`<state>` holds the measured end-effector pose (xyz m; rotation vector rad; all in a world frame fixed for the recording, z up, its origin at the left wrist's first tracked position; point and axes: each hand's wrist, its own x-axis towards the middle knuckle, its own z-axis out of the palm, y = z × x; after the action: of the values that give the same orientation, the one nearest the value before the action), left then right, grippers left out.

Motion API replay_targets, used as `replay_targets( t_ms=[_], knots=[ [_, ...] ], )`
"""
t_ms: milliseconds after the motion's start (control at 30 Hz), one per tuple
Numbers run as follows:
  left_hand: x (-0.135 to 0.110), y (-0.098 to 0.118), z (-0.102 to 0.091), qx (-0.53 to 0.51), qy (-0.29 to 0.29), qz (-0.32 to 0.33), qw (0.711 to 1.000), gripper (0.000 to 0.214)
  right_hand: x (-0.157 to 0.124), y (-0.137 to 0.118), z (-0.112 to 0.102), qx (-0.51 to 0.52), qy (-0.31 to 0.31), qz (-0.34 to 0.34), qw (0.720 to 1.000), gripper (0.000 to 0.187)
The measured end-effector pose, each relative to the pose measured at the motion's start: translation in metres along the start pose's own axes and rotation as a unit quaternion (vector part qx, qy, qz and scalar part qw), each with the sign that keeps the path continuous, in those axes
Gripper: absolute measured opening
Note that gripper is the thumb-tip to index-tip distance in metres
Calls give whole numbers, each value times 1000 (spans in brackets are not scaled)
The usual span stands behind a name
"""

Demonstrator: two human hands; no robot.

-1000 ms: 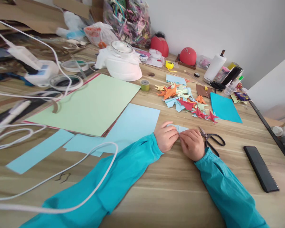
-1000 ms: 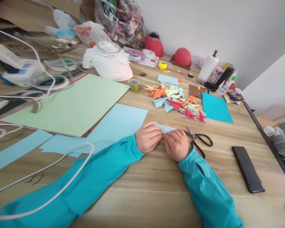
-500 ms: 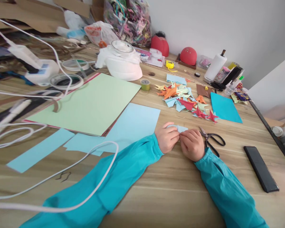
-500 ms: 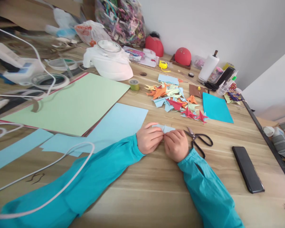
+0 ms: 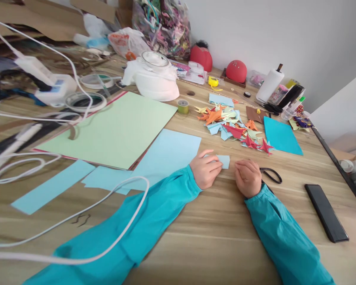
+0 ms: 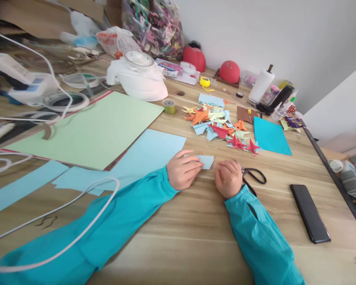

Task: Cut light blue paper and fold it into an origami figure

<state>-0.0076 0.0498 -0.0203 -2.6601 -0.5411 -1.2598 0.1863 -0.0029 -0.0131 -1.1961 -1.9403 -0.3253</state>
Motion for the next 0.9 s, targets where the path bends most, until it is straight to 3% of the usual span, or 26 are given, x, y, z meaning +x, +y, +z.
replay_targets(
  t_ms=[200,600,767,900],
  knots=[
    [1,3,2,-6,-13,16,1000,24,1,-5,0,21,-66,-63,996,23],
    [0,7,14,14,-2,22,1000,27,6,-11,1,-3,-53,-140,989,13],
    [0,8,10,15,-34,26,999,26,7,-15,1,4,-66,-129,989,14],
    [1,6,7,7,-11,29,999,24,6,-13,1,18,-74,-111,991,21]
  ],
)
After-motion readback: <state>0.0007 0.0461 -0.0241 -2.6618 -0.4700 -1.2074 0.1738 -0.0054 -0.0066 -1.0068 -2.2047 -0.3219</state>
